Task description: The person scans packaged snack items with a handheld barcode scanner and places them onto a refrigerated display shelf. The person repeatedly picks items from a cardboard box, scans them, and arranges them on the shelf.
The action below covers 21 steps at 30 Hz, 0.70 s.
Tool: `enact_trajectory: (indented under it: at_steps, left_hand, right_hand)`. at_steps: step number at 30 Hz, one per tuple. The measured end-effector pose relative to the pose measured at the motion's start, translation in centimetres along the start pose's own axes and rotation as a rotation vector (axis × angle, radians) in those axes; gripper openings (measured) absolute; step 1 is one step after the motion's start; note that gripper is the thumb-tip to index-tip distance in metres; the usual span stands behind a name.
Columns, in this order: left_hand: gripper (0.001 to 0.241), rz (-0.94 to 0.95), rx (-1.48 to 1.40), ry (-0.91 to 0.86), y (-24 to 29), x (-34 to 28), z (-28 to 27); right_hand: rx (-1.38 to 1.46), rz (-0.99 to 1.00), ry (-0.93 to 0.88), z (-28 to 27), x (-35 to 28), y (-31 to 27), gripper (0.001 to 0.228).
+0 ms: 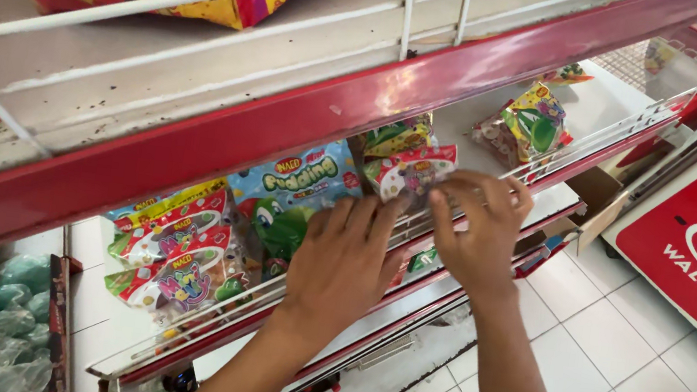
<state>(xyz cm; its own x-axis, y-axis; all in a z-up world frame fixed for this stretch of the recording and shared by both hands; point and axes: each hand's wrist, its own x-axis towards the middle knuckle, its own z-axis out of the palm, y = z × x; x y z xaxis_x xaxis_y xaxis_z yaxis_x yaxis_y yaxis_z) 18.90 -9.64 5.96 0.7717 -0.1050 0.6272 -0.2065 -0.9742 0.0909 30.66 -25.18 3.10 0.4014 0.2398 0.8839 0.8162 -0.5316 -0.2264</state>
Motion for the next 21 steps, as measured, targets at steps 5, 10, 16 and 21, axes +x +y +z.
enact_trajectory:
  at_steps: [5,10,16,21]
  left_hand:
    - [0.061,-0.033,0.022,-0.055,0.0,0.2,0.2]
    - [0.068,-0.037,0.141,-0.048,0.2,0.2,0.2]
    - [0.047,0.163,-0.198,0.190,-0.7,-2.8,-1.7]
    - [0.042,0.072,-0.557,0.317,-2.0,-10.4,-5.1]
  right_hand:
    - [-0.011,0.036,-0.004,0.7,-0.9,-0.9,0.007]
    - [-0.046,0.050,0.007,1.1,-1.7,-1.8,0.013]
    - [0.635,0.276,0.155,1.8,-4.6,-5.7,0.018]
    - [1.295,0.389,0.231,3.9,-8.5,-13.4,0.029]
